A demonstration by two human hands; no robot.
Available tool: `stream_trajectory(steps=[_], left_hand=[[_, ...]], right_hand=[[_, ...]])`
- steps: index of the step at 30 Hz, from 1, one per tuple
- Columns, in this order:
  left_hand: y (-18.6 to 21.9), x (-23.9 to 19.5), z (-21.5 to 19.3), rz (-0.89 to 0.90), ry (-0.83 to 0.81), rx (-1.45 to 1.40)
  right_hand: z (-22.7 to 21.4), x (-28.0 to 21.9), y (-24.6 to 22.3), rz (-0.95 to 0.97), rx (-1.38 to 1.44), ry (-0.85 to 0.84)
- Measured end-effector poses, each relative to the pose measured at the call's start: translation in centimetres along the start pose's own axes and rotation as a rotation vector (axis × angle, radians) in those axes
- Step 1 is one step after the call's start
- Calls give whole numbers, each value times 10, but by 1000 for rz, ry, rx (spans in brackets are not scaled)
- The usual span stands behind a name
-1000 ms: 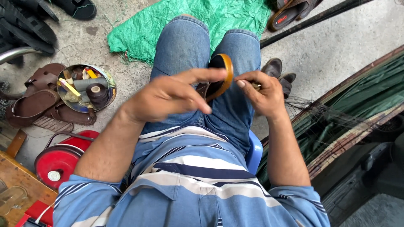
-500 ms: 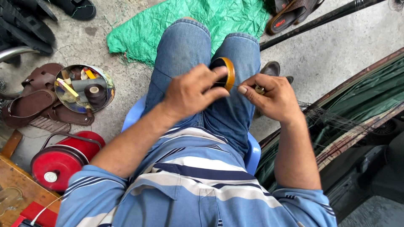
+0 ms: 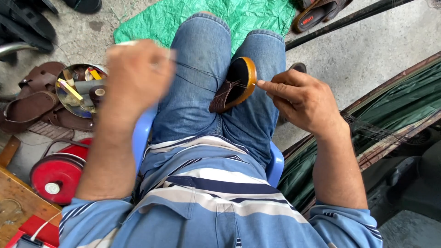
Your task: The person sits on a blue plastic stool and sews a brown leather sandal using a needle and black thread. They repeatedly push the needle through the sandal's sole and pull the thread tight to secure the stitching.
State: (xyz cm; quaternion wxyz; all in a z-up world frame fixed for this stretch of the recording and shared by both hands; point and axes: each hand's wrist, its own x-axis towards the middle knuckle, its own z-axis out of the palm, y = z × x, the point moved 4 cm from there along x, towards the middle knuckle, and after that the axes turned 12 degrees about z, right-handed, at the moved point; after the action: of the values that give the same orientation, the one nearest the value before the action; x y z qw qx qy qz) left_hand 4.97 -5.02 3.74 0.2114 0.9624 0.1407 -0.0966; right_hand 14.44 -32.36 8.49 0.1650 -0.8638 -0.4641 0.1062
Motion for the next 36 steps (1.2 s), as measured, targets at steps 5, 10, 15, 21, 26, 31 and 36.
stream_trajectory(steps=[5, 10, 15, 21, 26, 31, 36], left_hand=[[87, -3, 37, 819, 312, -370], [104, -14, 59, 691, 489, -590], [115, -19, 62, 646, 642, -668], [121, -16, 68, 588, 663, -696], [114, -7, 84, 508, 612, -900], [106, -3, 70, 587, 497, -928], [84, 4, 18, 662, 56, -340]], right_hand=[[-2, 5, -5, 26, 5, -7], [-2, 5, -8, 57, -165, -12], [-3, 12, -28, 205, -428, -92], [1, 11, -27, 363, -526, -8], [10, 3, 1, 234, 15, 134], [10, 7, -7, 222, 33, 187], [3, 3, -7, 274, 126, 148]])
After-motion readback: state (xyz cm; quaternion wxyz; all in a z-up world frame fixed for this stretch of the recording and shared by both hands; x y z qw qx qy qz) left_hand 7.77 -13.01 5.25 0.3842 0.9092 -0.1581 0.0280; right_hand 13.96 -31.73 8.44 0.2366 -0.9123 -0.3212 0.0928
